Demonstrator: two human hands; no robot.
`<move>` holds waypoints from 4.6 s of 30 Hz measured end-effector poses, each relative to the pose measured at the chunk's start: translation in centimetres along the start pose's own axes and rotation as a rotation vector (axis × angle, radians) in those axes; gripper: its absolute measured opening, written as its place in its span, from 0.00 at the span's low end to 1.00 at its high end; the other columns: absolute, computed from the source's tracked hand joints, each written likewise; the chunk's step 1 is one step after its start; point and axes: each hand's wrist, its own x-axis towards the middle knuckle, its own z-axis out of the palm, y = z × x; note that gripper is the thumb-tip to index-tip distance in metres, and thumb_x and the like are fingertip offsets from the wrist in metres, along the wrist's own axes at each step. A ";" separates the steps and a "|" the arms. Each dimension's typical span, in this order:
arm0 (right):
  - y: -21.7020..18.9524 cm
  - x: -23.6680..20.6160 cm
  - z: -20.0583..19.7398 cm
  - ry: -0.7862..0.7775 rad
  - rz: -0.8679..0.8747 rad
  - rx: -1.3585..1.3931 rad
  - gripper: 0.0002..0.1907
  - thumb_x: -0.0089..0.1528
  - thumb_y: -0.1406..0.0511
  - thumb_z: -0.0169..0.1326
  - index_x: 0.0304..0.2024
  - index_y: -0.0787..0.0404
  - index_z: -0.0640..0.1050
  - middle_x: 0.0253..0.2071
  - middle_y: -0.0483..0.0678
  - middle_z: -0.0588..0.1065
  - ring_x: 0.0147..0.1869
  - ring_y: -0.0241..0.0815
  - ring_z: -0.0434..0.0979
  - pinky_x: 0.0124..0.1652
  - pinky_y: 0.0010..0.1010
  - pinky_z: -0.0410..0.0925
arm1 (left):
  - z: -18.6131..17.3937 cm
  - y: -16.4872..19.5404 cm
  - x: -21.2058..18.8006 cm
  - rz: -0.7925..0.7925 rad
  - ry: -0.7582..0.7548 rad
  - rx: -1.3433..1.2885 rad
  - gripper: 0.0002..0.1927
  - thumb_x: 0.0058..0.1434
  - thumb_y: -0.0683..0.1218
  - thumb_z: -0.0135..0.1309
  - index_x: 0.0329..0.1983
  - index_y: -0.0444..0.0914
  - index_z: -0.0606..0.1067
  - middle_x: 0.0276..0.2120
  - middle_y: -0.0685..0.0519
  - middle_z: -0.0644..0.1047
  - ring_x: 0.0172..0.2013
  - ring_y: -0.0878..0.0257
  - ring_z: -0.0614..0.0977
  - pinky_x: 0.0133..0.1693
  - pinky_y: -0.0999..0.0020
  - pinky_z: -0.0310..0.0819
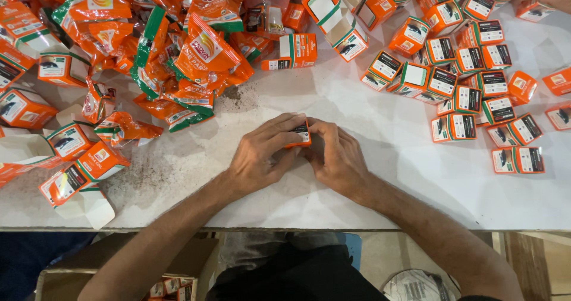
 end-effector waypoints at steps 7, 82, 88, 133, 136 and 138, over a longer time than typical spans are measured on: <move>0.2 0.3 -0.4 -0.016 -0.037 0.018 0.30 0.54 0.73 0.66 0.52 0.63 0.63 0.55 0.59 0.78 0.51 0.62 0.81 0.46 0.46 0.74 | -0.2 -0.8 -0.4 -0.022 -0.020 -0.080 0.13 0.58 0.34 0.60 0.46 0.36 0.77 0.61 0.43 0.77 0.66 0.45 0.75 0.63 0.56 0.76; 2.5 0.8 -0.9 -0.051 0.051 0.107 0.33 0.49 0.71 0.69 0.58 0.66 0.76 0.56 0.55 0.75 0.60 0.56 0.75 0.57 0.41 0.70 | -0.2 -0.9 0.5 0.498 0.058 0.688 0.18 0.60 0.41 0.62 0.54 0.39 0.78 0.47 0.48 0.80 0.59 0.50 0.78 0.65 0.36 0.63; 2.3 1.1 -0.3 -0.001 0.061 0.060 0.33 0.47 0.69 0.71 0.54 0.65 0.77 0.55 0.56 0.74 0.59 0.58 0.74 0.56 0.43 0.70 | 1.3 0.4 0.8 0.126 0.097 0.508 0.16 0.55 0.47 0.65 0.46 0.39 0.77 0.52 0.42 0.72 0.64 0.42 0.64 0.65 0.33 0.51; 1.6 0.3 -0.4 0.022 -0.077 -0.088 0.29 0.52 0.76 0.64 0.53 0.63 0.65 0.55 0.58 0.77 0.53 0.60 0.80 0.49 0.46 0.74 | 0.2 -0.8 1.3 0.080 -0.051 0.084 0.23 0.58 0.42 0.66 0.54 0.31 0.74 0.62 0.39 0.73 0.65 0.42 0.72 0.62 0.53 0.72; 1.5 0.4 -0.3 0.013 -0.059 -0.059 0.29 0.53 0.73 0.66 0.52 0.63 0.65 0.55 0.59 0.78 0.51 0.61 0.81 0.47 0.46 0.74 | 0.6 -1.2 1.0 0.021 -0.051 0.052 0.18 0.60 0.39 0.62 0.53 0.33 0.74 0.63 0.41 0.74 0.67 0.44 0.74 0.64 0.55 0.74; 1.4 0.5 -0.3 0.016 -0.057 -0.043 0.29 0.54 0.73 0.67 0.52 0.63 0.65 0.54 0.59 0.78 0.50 0.61 0.81 0.47 0.46 0.74 | 0.7 -1.4 0.8 0.044 -0.044 0.065 0.14 0.62 0.39 0.62 0.50 0.34 0.74 0.64 0.42 0.74 0.68 0.44 0.74 0.64 0.56 0.74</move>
